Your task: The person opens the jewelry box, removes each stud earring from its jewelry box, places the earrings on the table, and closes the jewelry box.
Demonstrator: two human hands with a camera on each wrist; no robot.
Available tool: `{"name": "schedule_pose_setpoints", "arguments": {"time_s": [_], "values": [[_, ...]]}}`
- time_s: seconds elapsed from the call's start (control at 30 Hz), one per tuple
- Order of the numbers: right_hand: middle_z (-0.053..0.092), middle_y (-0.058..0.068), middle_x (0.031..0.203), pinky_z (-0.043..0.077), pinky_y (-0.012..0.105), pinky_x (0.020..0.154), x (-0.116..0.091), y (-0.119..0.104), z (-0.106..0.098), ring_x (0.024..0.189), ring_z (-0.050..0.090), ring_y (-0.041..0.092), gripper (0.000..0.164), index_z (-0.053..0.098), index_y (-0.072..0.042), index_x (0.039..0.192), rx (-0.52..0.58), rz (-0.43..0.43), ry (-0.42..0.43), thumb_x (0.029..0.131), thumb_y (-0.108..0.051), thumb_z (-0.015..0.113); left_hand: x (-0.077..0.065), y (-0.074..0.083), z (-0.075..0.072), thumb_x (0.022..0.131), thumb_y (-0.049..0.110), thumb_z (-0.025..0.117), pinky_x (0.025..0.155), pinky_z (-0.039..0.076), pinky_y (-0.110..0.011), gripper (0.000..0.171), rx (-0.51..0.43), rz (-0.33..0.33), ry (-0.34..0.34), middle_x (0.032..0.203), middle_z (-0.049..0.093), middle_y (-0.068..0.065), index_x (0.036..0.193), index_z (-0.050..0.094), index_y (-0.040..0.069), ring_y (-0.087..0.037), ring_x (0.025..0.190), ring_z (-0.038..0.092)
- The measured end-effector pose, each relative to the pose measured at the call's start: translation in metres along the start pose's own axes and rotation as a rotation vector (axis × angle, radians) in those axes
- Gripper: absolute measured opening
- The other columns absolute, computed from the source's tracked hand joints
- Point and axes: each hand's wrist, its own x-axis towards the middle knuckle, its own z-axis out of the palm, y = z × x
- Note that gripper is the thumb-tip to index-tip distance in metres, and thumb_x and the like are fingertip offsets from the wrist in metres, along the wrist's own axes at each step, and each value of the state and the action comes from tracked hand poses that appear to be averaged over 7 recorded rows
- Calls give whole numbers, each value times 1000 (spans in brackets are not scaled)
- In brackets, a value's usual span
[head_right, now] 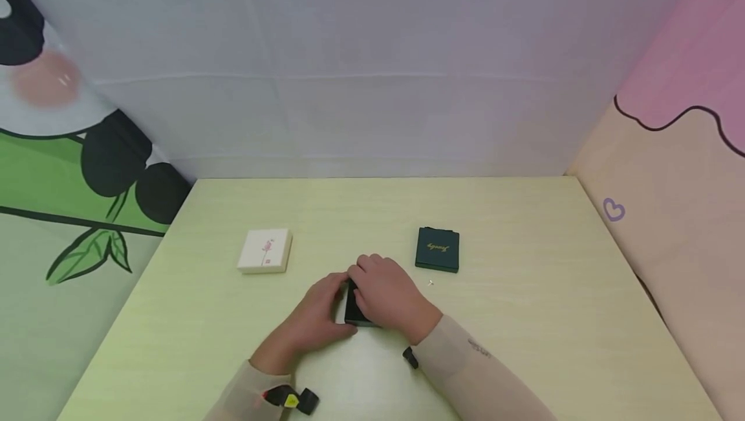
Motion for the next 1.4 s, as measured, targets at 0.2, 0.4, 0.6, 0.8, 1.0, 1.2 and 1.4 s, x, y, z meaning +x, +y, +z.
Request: {"name": "schedule_pose_setpoints", "arguments": {"time_s": [0.2,0.4,0.6,0.8,1.0,1.2,1.4], "values": [[59,-2,101,50,36,80,1,0,2,89,55,17,19,71,-13,113,-24,1,-44,96,-21,69,0,1,-1,74,27,89,106,41,-47,88,17,25,13,139,55,-1,149,45,11,-21,122,51],[58,0,103,48,35,79,2,-2,2,89,53,18,19,70,-12,110,-47,-6,-34,94,-21,71,0,2,-1,73,27,88,104,42,-46,87,17,28,20,136,56,-1,148,46,11,-20,118,51],[59,-2,96,47,33,74,3,1,5,83,53,17,16,71,-12,109,-64,-31,-27,95,-18,70,4,0,2,74,28,88,108,40,-46,87,16,9,21,138,55,-1,148,46,12,-20,123,51],[62,-2,93,48,33,73,6,8,5,82,55,17,9,71,-13,103,-63,-35,-71,97,-18,69,11,2,4,74,28,88,112,37,-48,89,8,-15,23,144,54,-3,151,45,11,-23,131,49],[65,-2,92,50,32,73,8,11,8,80,58,17,8,73,-14,91,-77,-44,-106,97,-16,68,14,2,5,73,27,88,112,36,-48,90,11,-9,32,144,54,-2,151,45,12,-24,132,49],[65,-3,90,51,30,73,9,10,6,79,58,16,13,76,-16,84,-114,-61,-127,95,-13,70,15,0,5,73,27,88,112,37,-48,90,5,-1,36,143,55,-2,151,46,12,-23,131,50],[64,-3,81,51,29,71,10,8,2,75,57,16,14,76,-17,79,-121,-74,-133,91,-12,74,16,0,7,71,24,89,110,38,-48,90,-8,7,51,141,56,-3,149,47,10,-24,128,51]]}}
